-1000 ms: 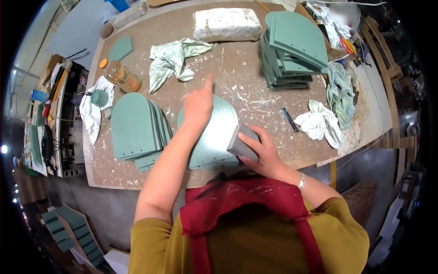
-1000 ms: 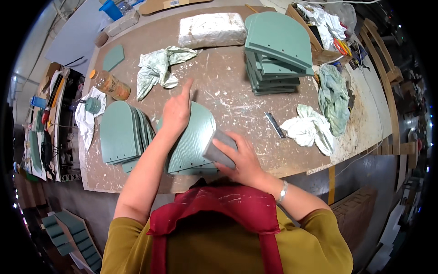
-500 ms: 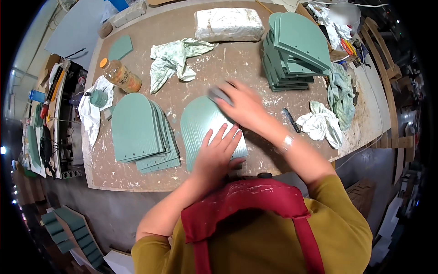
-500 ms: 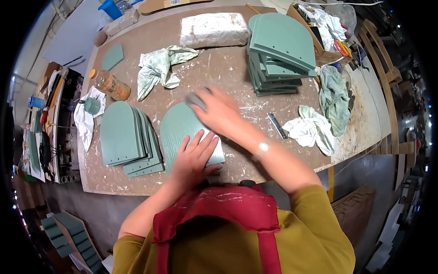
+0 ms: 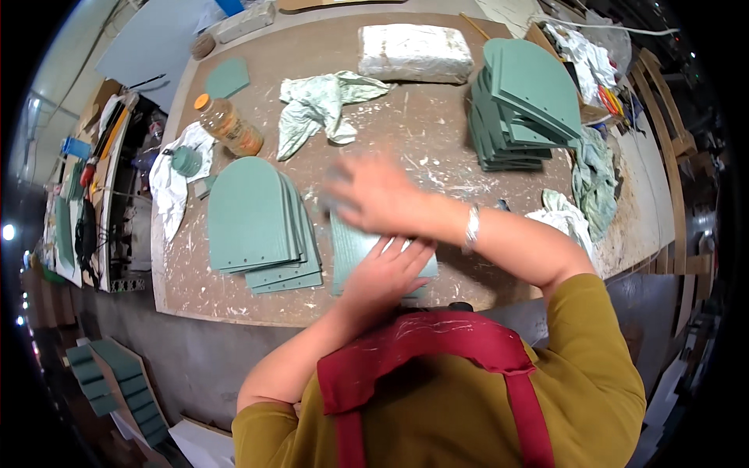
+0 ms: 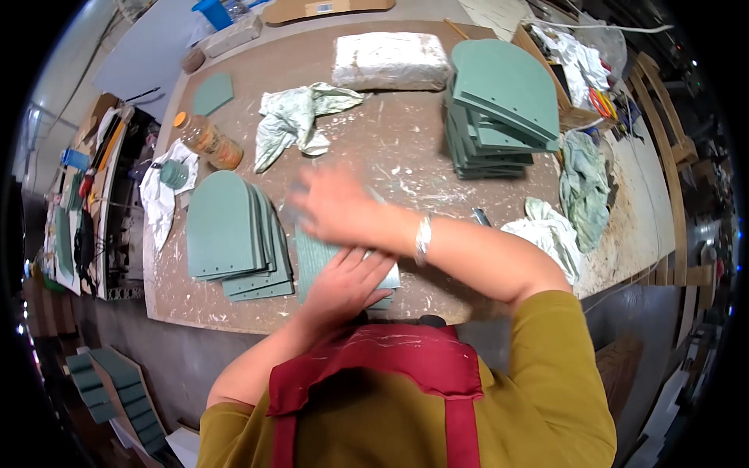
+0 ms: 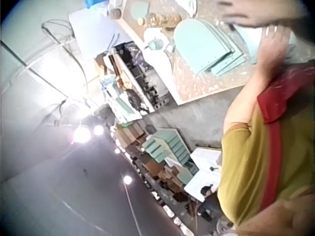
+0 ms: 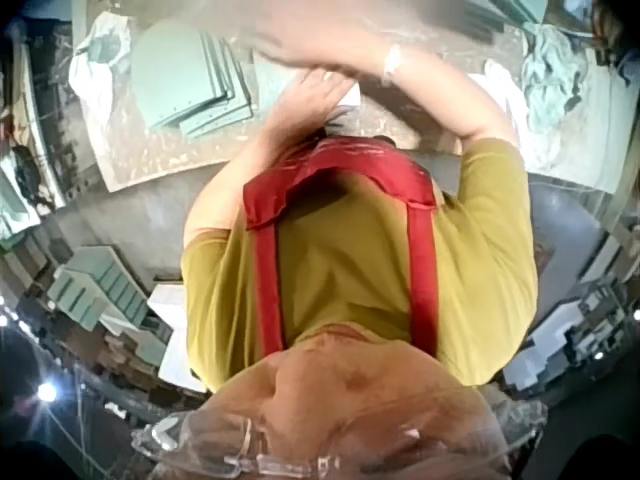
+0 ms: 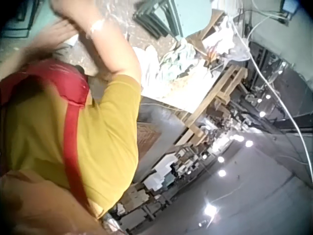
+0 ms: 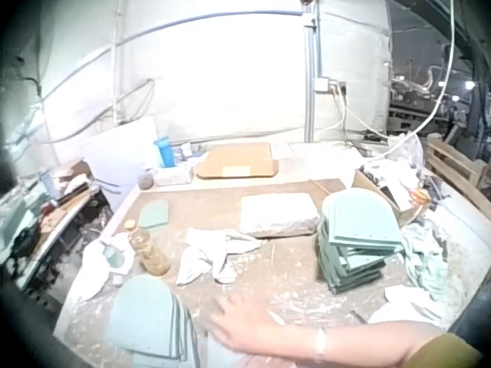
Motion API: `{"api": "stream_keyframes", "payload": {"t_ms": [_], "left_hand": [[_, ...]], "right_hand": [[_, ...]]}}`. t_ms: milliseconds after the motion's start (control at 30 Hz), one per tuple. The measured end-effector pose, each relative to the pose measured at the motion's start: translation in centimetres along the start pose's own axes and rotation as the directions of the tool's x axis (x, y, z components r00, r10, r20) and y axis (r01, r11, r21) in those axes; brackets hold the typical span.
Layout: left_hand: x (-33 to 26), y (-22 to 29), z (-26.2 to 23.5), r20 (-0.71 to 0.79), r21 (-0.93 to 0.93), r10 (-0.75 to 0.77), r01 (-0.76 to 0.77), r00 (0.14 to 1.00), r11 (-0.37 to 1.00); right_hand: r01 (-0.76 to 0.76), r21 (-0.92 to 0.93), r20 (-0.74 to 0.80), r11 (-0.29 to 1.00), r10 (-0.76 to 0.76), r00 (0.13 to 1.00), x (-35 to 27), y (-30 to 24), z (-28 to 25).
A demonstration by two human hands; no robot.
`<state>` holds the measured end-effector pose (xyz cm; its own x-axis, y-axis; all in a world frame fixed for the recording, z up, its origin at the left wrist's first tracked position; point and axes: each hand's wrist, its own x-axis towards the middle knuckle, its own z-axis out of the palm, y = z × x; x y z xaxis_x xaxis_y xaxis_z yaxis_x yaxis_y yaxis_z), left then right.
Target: The person sands green furniture parts with a sanding block and wipes the edges of a stack of the parts with a cloth.
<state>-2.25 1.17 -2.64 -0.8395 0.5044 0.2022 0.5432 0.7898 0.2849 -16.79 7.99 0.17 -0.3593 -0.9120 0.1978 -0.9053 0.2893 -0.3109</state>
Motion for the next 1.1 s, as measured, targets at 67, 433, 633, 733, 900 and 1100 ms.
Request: {"api": "stream_keyframes", "payload": {"t_ms": [67,433,633,733,900,1100], "left_hand": [[-0.5,0.1,0.5,0.001,-0.074,0.003,-0.003,1.000,0.997],[-0.4,0.9,-0.8,0.012,-0.182,-0.010,0.012,1.000,0.983],[-1.5,0.7,0.8,0.003,-0.229,-0.010,0.010,1.000,0.973],[-0.9,0.7,0.0,0.032,-0.230,0.002,0.005,0.999,0.973],[-1.2,0.1,0.8,-0.006,-0.273,0.051,-0.050,0.999,0.961],[-0.2,0.6,-0.3,-0.008,-0.143,0.061,-0.062,0.998,0.988]], "right_hand": [[0.220,0.060,0.099,0.974,-0.225,0.969,-0.3,-1.5,-0.4],[0.378,0.154,0.080,0.913,-0.393,0.916,0.5,-0.8,-0.5],[0.510,0.100,0.169,0.854,-0.520,0.838,0.4,-3.4,-2.1],[0.369,0.120,0.041,0.922,-0.376,0.926,0.9,-0.6,-0.5],[0.472,0.101,0.256,0.876,-0.481,0.838,0.8,-3.2,-2.8],[0.244,-0.046,0.214,0.969,-0.228,0.950,2.2,1.8,-2.0]]}}
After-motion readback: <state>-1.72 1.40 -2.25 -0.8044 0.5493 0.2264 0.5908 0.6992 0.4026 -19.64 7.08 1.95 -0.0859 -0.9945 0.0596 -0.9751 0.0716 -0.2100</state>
